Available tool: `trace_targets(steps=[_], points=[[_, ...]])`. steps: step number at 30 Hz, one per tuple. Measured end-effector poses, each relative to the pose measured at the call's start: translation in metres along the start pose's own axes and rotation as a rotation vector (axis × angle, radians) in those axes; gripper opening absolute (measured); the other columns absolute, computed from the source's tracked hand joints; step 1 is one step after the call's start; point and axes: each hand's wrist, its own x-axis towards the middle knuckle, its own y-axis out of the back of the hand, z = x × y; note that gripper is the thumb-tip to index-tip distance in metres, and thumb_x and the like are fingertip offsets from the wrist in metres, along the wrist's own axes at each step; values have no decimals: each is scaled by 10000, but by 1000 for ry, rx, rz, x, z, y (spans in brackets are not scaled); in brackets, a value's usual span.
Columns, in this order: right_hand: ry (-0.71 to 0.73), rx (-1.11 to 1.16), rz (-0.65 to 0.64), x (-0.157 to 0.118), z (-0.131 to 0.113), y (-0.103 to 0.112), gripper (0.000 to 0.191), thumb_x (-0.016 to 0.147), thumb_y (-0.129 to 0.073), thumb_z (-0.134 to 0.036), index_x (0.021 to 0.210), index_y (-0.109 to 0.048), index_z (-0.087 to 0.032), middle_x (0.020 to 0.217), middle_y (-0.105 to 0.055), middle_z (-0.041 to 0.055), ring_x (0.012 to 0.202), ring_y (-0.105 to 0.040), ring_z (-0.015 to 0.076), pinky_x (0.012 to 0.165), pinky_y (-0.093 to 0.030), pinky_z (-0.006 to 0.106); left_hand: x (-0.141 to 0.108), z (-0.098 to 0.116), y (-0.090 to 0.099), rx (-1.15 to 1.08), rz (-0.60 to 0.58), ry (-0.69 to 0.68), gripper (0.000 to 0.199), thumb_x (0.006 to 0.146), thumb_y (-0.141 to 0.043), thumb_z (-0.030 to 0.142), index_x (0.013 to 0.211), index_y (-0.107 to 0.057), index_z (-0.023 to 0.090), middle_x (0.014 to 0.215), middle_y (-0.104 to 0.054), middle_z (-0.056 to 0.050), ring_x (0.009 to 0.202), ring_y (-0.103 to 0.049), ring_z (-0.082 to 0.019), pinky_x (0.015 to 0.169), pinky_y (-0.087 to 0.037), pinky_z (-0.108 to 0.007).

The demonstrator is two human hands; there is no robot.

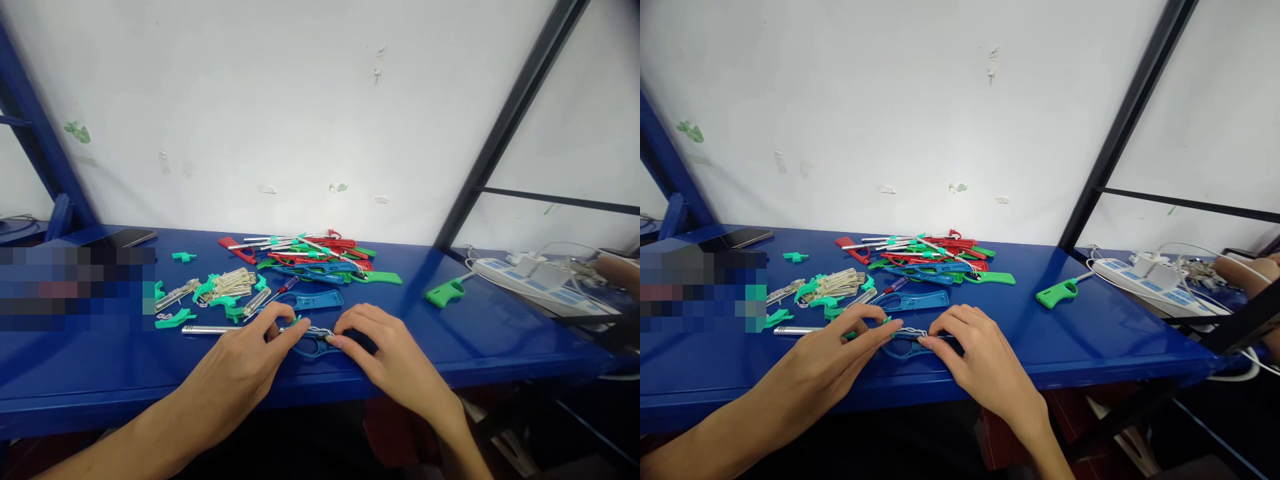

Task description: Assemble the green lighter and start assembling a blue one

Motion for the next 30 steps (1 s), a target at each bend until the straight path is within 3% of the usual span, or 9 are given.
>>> trace_targets(steps=[6, 13, 19, 22, 25, 28, 30], points=[[-13, 27, -6, 1, 0, -1, 148, 1097, -655, -279, 955, -684, -247, 980, -761, -3, 928, -691, 198, 880, -492, 329, 0, 0, -1, 5, -11, 19, 517, 1016, -361, -30, 1427, -591, 182, 1220, -615, -105, 748, -712, -120, 592, -576, -217], [-27, 32, -12, 0, -1, 1, 149, 1096, -658, -280, 954, -693, -250, 980, -769, 0, 948, -699, 204, 878, -505, 338, 6, 1, 3, 63, -54, 27, 593, 980, -341, -52, 1469, -554, 207, 1263, -682, -110, 707, -717, -118, 489, -524, -189], [-16, 23, -5, 1, -2, 1, 152, 1099, -650, -277, 955, -691, -252, 982, -775, 8, 945, -707, 210, 875, -519, 337, 1, 4, 7, 62, -121, -41, 632, 1014, -327, -47, 1531, -514, 265, 1333, -737, -84, 1103, -777, -211, 748, -636, -273], [-9, 19, -7, 1, -1, 0, 147, 1096, -656, -265, 952, -682, -252, 976, -767, -5, 939, -702, 202, 882, -509, 330, 1, 8, 8, -3, -66, -7, 469, 1117, -397, 75, 1535, -505, 257, 1325, -736, -76, 1128, -760, -197, 830, -632, -277], [-11, 17, -13, 0, 0, 0, 132, 1092, -666, -265, 961, -681, -253, 983, -765, -8, 935, -695, 201, 880, -505, 329, 5, 10, 9, -65, 57, 37, 290, 1146, -527, 225, 1434, -562, 218, 1249, -757, -55, 1171, -731, -189, 1013, -598, -296], [0, 18, -25, 0, 1, 0, 110, 1090, -668, -270, 983, -689, -254, 1018, -767, -4, 969, -687, 205, 891, -506, 330, 8, 9, 11, -89, 117, 21, 227, 1128, -567, 189, 1350, -616, 205, 1234, -759, -41, 1301, -668, -192, 1204, -487, -336], [8, 20, -28, 0, 1, 0, 104, 1090, -668, -268, 990, -694, -255, 1045, -770, -1, 998, -683, 209, 906, -510, 333, 7, 6, 11, -88, 97, 14, 304, 1118, -551, 121, 1395, -623, 221, 1303, -730, -55, 1319, -656, -192, 1223, -475, -363]])
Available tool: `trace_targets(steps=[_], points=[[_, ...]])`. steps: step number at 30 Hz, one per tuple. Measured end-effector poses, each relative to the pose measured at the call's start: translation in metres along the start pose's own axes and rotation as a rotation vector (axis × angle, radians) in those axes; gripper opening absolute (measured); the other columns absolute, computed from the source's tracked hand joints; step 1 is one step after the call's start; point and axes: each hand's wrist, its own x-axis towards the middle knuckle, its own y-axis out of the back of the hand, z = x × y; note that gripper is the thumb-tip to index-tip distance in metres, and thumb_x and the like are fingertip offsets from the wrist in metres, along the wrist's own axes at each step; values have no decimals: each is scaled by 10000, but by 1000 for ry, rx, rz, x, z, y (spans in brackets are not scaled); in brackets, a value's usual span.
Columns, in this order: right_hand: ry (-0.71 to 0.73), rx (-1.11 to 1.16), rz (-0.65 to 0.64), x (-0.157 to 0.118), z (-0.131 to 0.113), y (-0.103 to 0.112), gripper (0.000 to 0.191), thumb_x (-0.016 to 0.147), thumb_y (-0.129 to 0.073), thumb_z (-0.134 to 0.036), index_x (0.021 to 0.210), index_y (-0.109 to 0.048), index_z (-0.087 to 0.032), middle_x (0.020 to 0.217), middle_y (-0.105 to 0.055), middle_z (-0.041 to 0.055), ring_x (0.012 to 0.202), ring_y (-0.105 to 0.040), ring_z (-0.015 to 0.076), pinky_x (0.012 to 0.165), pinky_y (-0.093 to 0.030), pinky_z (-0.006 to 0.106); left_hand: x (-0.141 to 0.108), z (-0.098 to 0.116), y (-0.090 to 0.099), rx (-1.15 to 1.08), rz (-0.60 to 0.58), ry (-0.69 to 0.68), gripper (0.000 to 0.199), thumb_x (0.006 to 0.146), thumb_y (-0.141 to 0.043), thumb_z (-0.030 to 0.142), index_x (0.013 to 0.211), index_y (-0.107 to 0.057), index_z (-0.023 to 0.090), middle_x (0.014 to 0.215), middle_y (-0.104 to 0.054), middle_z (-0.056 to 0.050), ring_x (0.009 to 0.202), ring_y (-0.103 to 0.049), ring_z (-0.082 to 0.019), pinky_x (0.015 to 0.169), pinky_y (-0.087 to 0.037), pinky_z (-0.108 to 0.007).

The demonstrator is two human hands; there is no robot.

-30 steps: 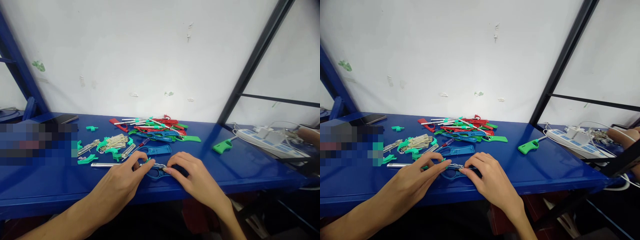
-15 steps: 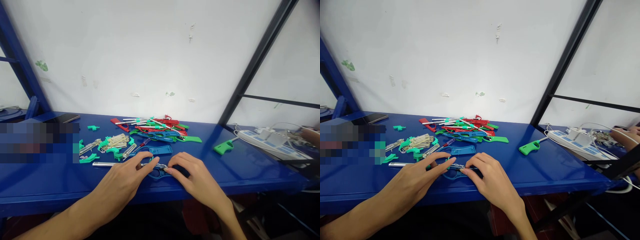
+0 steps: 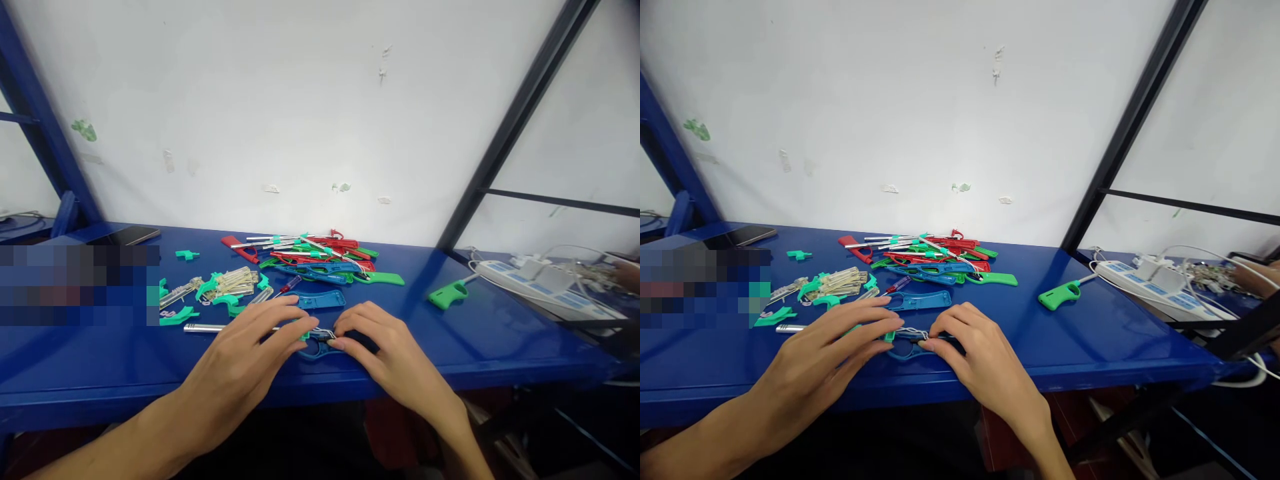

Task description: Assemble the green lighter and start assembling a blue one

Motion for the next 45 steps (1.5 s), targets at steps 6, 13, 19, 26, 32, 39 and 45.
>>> trace_targets(steps=[6, 13, 19, 26, 32, 39, 45], points=[[-17, -4, 6, 0, -2, 0, 115, 1097, -656, -291, 997, -700, -256, 1049, -779, 10, 1018, -680, 223, 922, -516, 361, -3, -6, -7, -10, -118, 52, 467, 1142, -423, 105, 1552, -539, 295, 1296, -701, -74, 1120, -723, -173, 944, -624, -292], [-3, 1, -24, -2, -5, 3, 65, 1079, -681, -290, 1026, -702, -259, 1078, -776, 25, 1013, -681, 233, 911, -527, 376, 2, -5, -9, -91, -75, 35, 293, 1159, -485, 221, 1397, -656, 222, 1231, -772, -70, 1103, -739, -192, 980, -614, -322], [32, 26, -23, -3, -4, 2, 88, 1100, -640, -255, 1050, -712, -265, 1103, -774, 25, 1048, -686, 225, 938, -533, 372, 5, -5, -7, -156, -102, -12, 265, 1158, -465, 185, 1295, -690, 212, 1232, -782, -61, 1136, -724, -191, 991, -599, -328], [75, 16, 1, -4, -3, 1, 109, 1106, -640, -290, 1046, -728, -264, 1078, -789, 34, 1018, -706, 225, 911, -559, 364, 3, -4, -7, -192, -123, -8, 287, 1131, -494, 124, 1334, -663, 236, 1242, -748, -63, 1109, -708, -182, 963, -605, -308], [95, 5, 9, -2, -3, 0, 88, 1094, -664, -304, 1049, -726, -261, 1063, -787, 25, 992, -701, 216, 893, -549, 351, -1, -3, -6, -230, -152, 44, 356, 1128, -491, 120, 1416, -619, 286, 1289, -678, -62, 1094, -703, -153, 952, -600, -251], [138, 6, -5, -2, 0, 0, 83, 1078, -682, -321, 1041, -709, -252, 1060, -780, 15, 977, -683, 206, 890, -528, 341, 9, 5, 3, -224, -186, 21, 326, 1179, -386, 191, 1441, -575, 239, 1245, -704, -62, 1131, -702, -144, 970, -586, -219], [174, 6, -1, -1, -1, -1, 93, 1078, -675, -319, 1031, -695, -241, 1040, -769, 17, 964, -669, 203, 879, -513, 334, 1, 3, 1, -237, -223, 6, 447, 1140, -430, 93, 1561, -479, 233, 1294, -681, -77, 1173, -672, -161, 996, -577, -232]])
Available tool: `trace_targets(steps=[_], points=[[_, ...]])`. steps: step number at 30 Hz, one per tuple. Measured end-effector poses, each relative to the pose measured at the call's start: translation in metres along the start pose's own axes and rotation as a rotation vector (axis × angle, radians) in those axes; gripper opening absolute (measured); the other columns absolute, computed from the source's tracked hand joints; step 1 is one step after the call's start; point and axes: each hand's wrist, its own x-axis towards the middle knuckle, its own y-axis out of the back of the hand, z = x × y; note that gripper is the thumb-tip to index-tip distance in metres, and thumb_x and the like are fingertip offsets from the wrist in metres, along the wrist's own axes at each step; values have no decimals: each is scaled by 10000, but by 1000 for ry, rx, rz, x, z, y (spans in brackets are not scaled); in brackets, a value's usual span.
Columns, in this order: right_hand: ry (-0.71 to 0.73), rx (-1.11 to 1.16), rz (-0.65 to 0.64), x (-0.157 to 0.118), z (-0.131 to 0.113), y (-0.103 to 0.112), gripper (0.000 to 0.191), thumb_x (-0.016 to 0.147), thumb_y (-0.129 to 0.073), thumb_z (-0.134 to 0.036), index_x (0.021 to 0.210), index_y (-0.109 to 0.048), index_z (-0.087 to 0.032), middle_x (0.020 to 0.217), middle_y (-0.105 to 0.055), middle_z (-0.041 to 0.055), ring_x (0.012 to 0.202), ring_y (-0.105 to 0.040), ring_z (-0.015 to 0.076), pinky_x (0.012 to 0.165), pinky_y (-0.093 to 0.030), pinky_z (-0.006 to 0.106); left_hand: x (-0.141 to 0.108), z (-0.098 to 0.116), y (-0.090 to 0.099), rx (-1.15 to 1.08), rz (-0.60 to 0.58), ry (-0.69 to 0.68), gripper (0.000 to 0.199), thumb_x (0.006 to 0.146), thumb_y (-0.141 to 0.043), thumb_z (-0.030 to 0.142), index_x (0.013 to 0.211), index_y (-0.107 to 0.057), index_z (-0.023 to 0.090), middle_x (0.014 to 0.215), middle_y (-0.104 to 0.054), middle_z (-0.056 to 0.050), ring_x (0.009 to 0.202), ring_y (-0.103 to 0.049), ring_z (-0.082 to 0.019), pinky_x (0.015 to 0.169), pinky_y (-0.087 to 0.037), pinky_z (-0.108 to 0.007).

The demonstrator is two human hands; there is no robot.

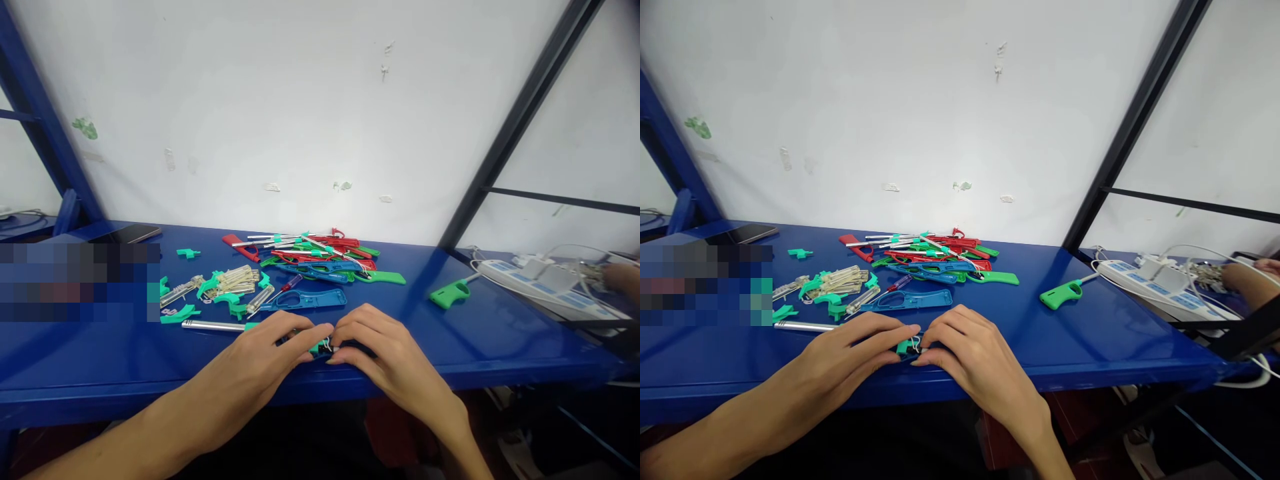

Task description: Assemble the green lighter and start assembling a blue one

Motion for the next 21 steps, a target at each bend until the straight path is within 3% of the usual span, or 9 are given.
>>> trace_targets(steps=[3, 9, 21], points=[[19, 1, 8, 0, 0, 0, 92, 1088, -660, -296, 1026, -685, -234, 1026, -759, 21, 952, -665, 200, 872, -507, 326, -3, -1, 0, -15, -51, 10, 582, 1077, -433, -16, 1594, -443, 253, 1349, -647, -79, 1209, -646, -164, 1039, -558, -249], [61, 7, 27, 0, 2, -2, 128, 1100, -639, -292, 1007, -675, -211, 986, -730, 32, 914, -642, 194, 831, -497, 310, 1, 3, 7, -23, -109, 26, 646, 1007, -336, -76, 1529, -504, 264, 1358, -631, -70, 1231, -640, -146, 1047, -534, -224], [125, 4, 58, 1, 2, -3, 201, 1114, -613, -290, 948, -681, -201, 897, -706, 27, 835, -598, 184, 756, -464, 302, -3, -1, -1, -8, -72, -12, 748, 981, -328, -85, 1644, -382, 254, 1380, -614, -81, 1245, -622, -140, 1045, -516, -202]])
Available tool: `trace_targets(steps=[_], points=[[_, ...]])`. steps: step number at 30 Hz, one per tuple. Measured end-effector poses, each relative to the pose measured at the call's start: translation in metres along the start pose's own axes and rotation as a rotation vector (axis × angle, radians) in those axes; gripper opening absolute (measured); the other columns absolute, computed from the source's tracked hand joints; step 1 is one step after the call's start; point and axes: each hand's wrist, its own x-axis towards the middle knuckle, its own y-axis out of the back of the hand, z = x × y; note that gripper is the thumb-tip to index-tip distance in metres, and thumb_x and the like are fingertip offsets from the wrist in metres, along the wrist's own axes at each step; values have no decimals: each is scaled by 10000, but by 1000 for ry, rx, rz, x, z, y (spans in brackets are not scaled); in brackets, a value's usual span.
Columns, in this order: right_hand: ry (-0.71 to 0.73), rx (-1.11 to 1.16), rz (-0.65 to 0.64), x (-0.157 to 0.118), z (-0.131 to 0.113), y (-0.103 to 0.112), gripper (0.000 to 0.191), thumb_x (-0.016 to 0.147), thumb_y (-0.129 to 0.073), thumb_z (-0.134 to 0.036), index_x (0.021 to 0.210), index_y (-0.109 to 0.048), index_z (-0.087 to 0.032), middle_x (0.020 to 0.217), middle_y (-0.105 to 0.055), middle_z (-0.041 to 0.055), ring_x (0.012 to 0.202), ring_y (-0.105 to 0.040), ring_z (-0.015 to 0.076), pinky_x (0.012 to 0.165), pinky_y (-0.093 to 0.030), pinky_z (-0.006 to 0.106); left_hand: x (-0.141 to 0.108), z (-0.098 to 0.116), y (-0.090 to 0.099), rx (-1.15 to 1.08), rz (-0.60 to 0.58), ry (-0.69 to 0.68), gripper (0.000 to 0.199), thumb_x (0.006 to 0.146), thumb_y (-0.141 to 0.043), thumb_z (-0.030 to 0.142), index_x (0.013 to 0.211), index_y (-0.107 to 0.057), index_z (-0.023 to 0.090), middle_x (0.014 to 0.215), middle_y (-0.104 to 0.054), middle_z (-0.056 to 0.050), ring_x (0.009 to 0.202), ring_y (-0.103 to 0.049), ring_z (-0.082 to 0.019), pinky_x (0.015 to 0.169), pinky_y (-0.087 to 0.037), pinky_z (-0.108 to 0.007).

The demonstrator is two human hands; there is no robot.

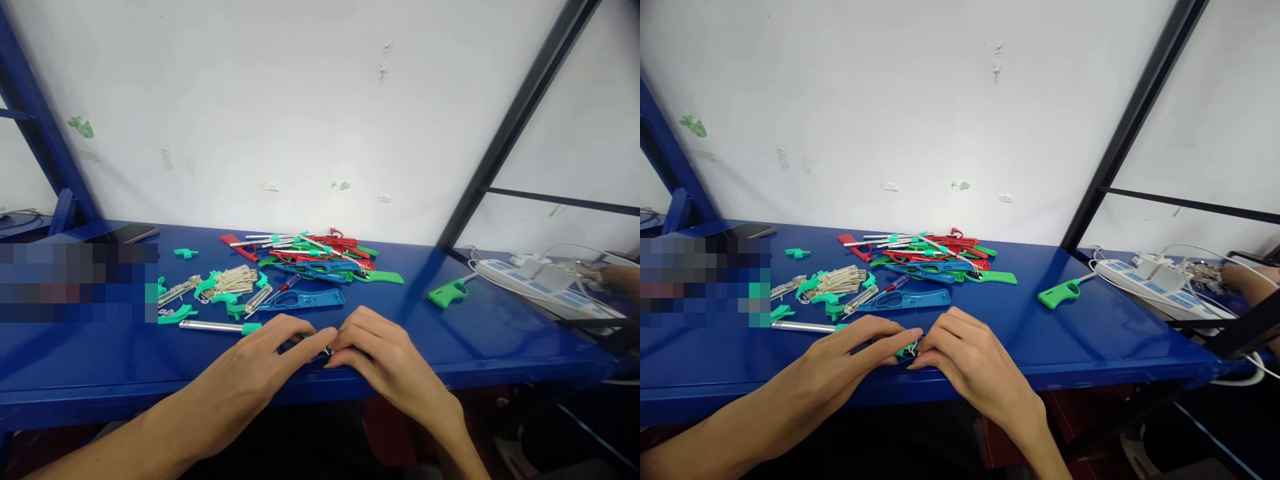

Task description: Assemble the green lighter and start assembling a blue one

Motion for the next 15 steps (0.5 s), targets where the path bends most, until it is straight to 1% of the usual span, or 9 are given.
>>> trace_targets(steps=[6, 11, 15], points=[[0, 36, 36, -1, -1, -1, 166, 1102, -631, -206, 942, -676, -213, 871, -680, 16, 819, -589, 183, 749, -451, 301, 0, 3, 2, -1, -23, 18, 720, 994, -357, -59, 1639, -398, 257, 1342, -626, -81, 1189, -644, -147, 1011, -548, -214], [-38, 77, 49, -2, -2, -2, 162, 1081, -655, -151, 940, -666, -229, 883, -695, -3, 817, -592, 174, 756, -447, 295, -1, 2, -1, -23, 2, 20, 692, 1013, -359, -64, 1629, -413, 247, 1350, -634, -81, 1205, -647, -136, 1024, -552, -200], [-40, 83, 63, -1, -3, -2, 153, 1073, -671, -152, 942, -675, -231, 883, -710, -9, 808, -594, 173, 759, -446, 299, -2, 1, -3, -44, 33, 26, 650, 1033, -385, -64, 1591, -458, 259, 1338, -637, -65, 1192, -646, -128, 1022, -546, -186]])
